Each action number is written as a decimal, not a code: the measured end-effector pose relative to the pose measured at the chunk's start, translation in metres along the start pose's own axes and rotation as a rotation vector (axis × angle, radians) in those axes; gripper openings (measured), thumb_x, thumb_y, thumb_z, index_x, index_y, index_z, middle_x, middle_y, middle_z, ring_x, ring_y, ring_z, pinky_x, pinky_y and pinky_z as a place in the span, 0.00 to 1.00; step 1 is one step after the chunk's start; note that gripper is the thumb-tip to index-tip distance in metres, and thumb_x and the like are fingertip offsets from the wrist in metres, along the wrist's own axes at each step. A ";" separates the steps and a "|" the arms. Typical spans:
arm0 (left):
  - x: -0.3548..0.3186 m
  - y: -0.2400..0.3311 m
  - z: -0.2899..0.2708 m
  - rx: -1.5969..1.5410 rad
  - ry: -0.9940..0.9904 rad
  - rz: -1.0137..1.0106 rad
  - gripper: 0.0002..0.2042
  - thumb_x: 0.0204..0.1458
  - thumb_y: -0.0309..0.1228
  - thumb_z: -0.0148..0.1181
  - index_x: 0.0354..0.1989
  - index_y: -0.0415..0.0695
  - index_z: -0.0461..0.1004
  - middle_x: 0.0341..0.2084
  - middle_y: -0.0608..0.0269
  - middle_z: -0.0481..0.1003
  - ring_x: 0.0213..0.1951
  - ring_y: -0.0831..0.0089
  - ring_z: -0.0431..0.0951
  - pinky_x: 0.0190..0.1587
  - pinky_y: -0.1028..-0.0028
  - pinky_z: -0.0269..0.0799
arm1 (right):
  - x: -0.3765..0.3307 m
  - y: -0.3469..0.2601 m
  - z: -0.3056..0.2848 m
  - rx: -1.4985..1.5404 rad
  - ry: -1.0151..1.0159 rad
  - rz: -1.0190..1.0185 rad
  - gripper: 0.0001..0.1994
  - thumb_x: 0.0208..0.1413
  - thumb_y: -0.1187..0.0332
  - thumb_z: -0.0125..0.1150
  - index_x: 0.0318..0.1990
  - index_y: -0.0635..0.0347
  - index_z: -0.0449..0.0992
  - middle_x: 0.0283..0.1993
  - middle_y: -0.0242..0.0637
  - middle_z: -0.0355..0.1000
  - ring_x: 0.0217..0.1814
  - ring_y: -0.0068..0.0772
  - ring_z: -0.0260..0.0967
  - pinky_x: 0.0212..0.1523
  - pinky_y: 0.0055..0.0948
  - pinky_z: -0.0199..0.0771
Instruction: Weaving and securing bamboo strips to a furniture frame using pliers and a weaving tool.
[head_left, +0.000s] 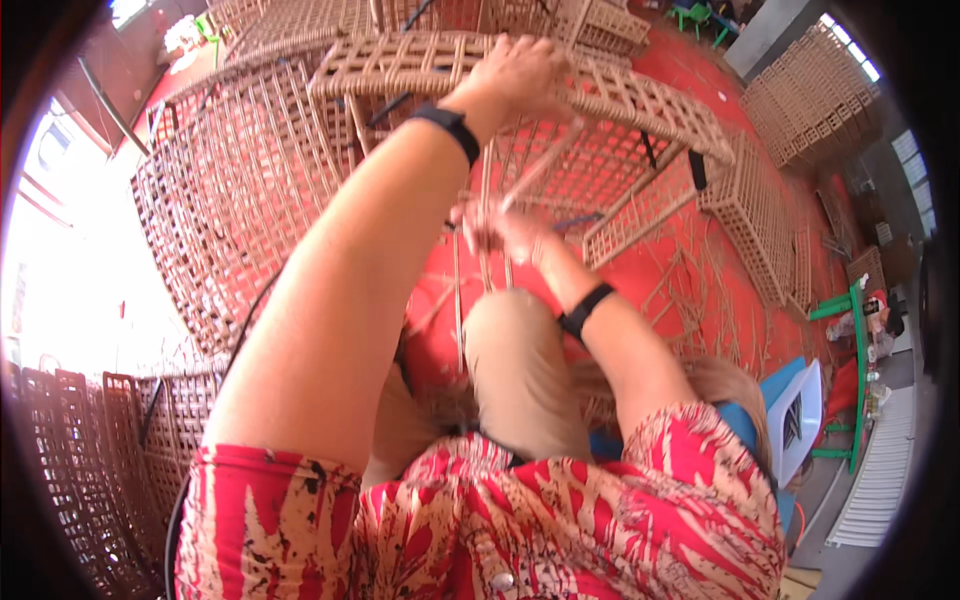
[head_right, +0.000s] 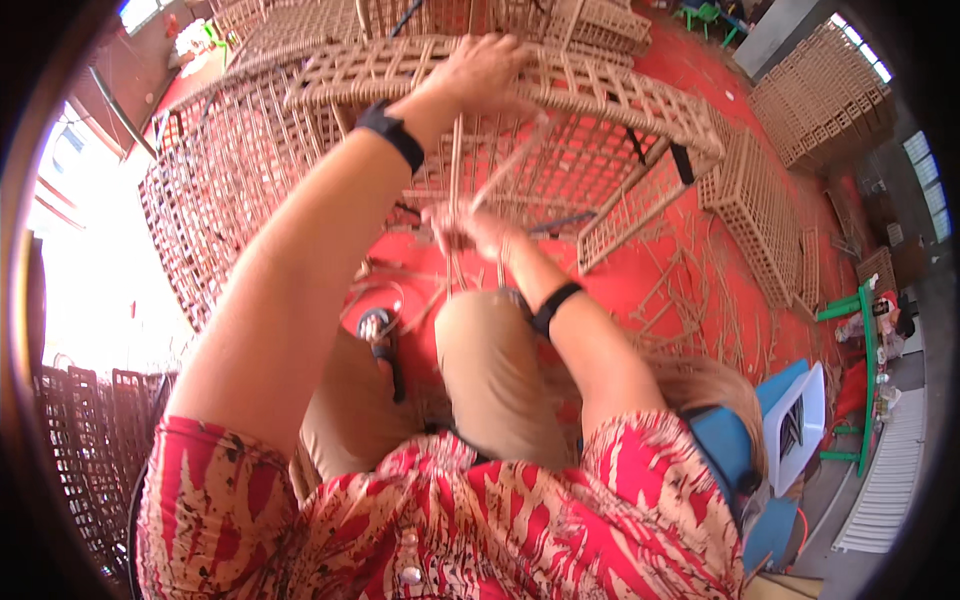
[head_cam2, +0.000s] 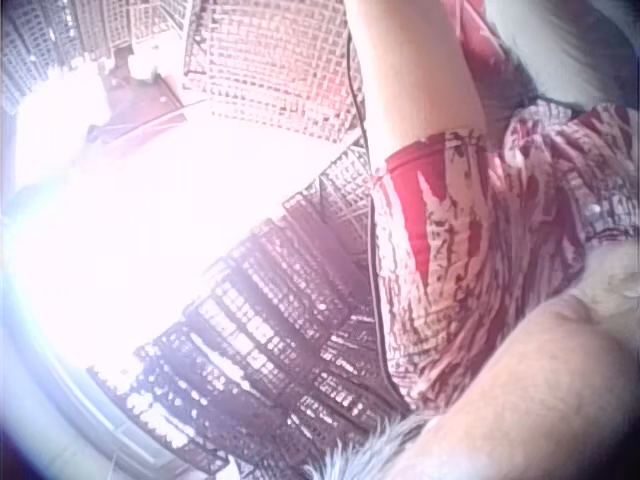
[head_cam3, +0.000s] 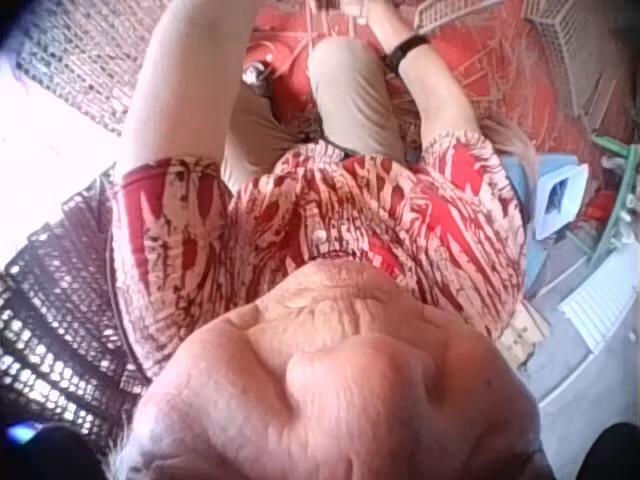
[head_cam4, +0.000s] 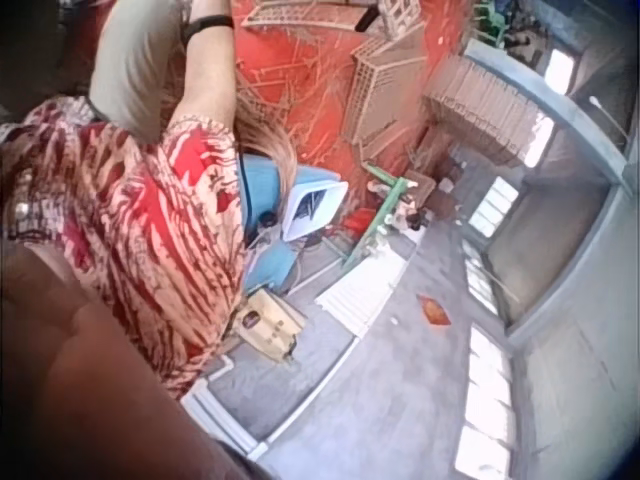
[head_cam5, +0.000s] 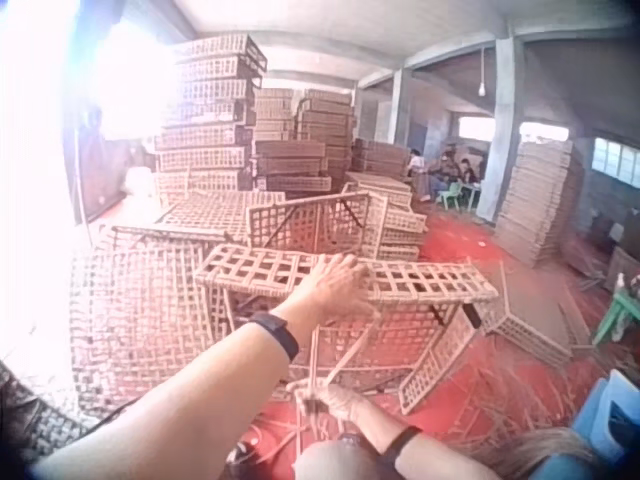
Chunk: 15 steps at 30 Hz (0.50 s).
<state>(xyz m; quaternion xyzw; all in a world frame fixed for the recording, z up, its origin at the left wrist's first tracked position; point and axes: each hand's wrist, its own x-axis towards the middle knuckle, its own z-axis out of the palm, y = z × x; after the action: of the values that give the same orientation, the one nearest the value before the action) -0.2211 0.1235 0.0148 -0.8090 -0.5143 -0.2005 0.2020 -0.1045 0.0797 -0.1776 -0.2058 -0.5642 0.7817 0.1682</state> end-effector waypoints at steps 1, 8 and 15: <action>-0.003 -0.010 0.007 0.021 0.043 0.047 0.46 0.38 0.68 0.63 0.62 0.47 0.68 0.56 0.54 0.69 0.62 0.56 0.65 0.63 0.54 0.59 | -0.003 0.008 0.008 0.041 0.013 0.021 0.15 0.62 0.59 0.60 0.47 0.63 0.75 0.30 0.25 0.70 0.25 0.18 0.65 0.25 0.17 0.65; 0.043 -0.004 0.096 0.052 0.424 0.397 0.27 0.45 0.49 0.68 0.49 0.44 0.75 0.42 0.57 0.75 0.49 0.60 0.74 0.53 0.62 0.67 | -0.037 0.171 -0.179 0.198 0.445 0.233 0.10 0.54 0.64 0.68 0.39 0.58 0.78 0.25 0.24 0.70 0.18 0.11 0.60 0.16 0.14 0.53; 0.151 0.072 0.191 0.166 0.141 0.153 0.15 0.50 0.34 0.61 0.45 0.44 0.75 0.46 0.56 0.73 0.54 0.59 0.72 0.55 0.59 0.65 | 0.020 0.283 -0.348 0.328 0.722 0.193 0.12 0.50 0.61 0.73 0.36 0.58 0.79 0.27 0.29 0.75 0.24 0.19 0.71 0.22 0.19 0.68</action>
<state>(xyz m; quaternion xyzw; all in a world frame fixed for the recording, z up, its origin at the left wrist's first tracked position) -0.0746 0.3109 -0.0737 -0.8105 -0.4502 -0.1975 0.3185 0.0475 0.2856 -0.5466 -0.4895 -0.3148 0.7509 0.3122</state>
